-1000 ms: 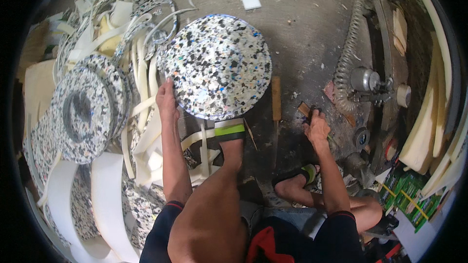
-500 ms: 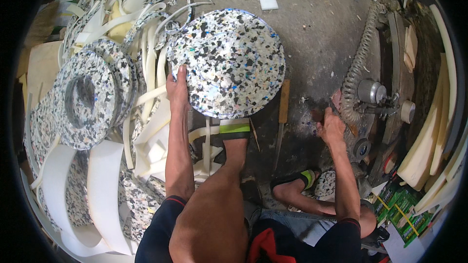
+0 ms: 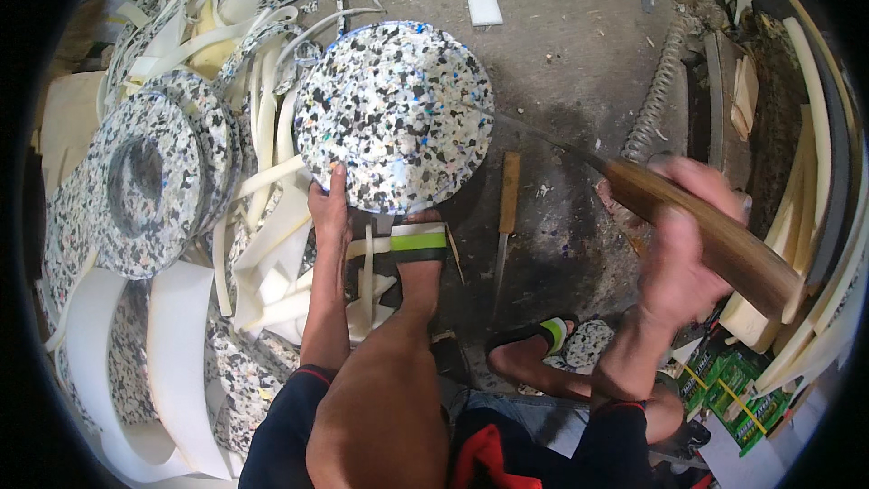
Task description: The person uses a chisel to carve and shape the edges of circular composite discs made of recycled material. They hold each disc with one hand and repeatedly strike the chisel with the other to remove material, then rotate the disc to work on different sections.
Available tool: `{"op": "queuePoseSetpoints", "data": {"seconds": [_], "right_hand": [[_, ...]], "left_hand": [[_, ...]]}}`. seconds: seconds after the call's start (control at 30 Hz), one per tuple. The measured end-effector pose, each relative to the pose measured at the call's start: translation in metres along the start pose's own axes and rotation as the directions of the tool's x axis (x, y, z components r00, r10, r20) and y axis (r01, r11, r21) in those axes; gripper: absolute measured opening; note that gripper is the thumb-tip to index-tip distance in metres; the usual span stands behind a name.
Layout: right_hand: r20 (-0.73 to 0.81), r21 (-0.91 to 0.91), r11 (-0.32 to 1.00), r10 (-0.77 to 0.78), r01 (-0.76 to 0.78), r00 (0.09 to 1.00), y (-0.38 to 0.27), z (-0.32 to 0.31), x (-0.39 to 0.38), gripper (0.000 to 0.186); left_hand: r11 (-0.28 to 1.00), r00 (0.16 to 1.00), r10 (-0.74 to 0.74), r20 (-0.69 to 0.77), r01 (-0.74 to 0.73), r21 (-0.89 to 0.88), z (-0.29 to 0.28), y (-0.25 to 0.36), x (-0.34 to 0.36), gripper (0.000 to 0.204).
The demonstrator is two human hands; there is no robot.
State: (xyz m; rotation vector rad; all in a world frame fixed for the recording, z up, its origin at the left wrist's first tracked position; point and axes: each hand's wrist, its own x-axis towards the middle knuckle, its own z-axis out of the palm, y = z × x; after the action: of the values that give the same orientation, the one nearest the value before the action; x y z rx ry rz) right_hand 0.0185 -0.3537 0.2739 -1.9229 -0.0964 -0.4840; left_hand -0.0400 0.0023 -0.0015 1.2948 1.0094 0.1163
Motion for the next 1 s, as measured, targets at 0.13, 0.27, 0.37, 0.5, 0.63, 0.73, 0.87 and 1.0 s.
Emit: {"op": "queuePoseSetpoints", "data": {"seconds": [0.13, 0.27, 0.37, 0.5, 0.63, 0.73, 0.87, 1.0], "right_hand": [[0.16, -0.026, 1.0, 0.016, -0.012, 0.987, 0.023, 0.054, 0.0, 0.029], [0.277, -0.055, 0.984, -0.148, 0.169, 0.95, 0.026, 0.072, 0.014, 0.028], [0.434, -0.134, 0.97, -0.128, 0.205, 0.892, 0.016, 0.073, 0.03, 0.026], [0.54, -0.235, 0.96, -0.004, 0.155, 0.841, 0.0, 0.079, 0.047, 0.023], [0.517, -0.156, 0.953, -0.144, 0.258, 0.844, -0.003, 0.098, 0.06, 0.023], [0.505, -0.091, 0.964, -0.17, 0.249, 0.846, 0.006, 0.118, 0.069, 0.02], [0.492, -0.071, 0.964, -0.191, 0.257, 0.85, 0.022, 0.135, 0.075, 0.019], [0.489, -0.073, 0.963, -0.193, 0.26, 0.851, 0.027, 0.141, 0.075, 0.02]], "left_hand": [[0.986, 0.987, -0.162, -0.006, 0.162, 0.025, -0.006, -0.001, -0.015, 0.064], [0.946, 0.966, 0.215, -0.146, -0.168, 0.277, -0.003, -0.004, -0.022, 0.077], [0.399, 0.608, 0.793, -0.029, -0.482, 0.78, 0.002, 0.009, -0.021, 0.066], [0.265, 0.51, 0.778, 0.366, -0.795, 0.546, 0.032, 0.043, -0.001, 0.042], [0.151, 0.416, 0.716, 0.56, -0.876, 0.458, 0.087, 0.055, 0.02, 0.038], [0.111, 0.503, 0.62, 0.602, -0.816, 0.567, 0.109, 0.05, 0.027, 0.042], [0.08, 0.509, 0.62, 0.598, -0.799, 0.596, 0.109, 0.041, 0.028, 0.043], [0.095, 0.493, 0.638, 0.592, -0.813, 0.575, 0.108, 0.038, 0.029, 0.044]]}}
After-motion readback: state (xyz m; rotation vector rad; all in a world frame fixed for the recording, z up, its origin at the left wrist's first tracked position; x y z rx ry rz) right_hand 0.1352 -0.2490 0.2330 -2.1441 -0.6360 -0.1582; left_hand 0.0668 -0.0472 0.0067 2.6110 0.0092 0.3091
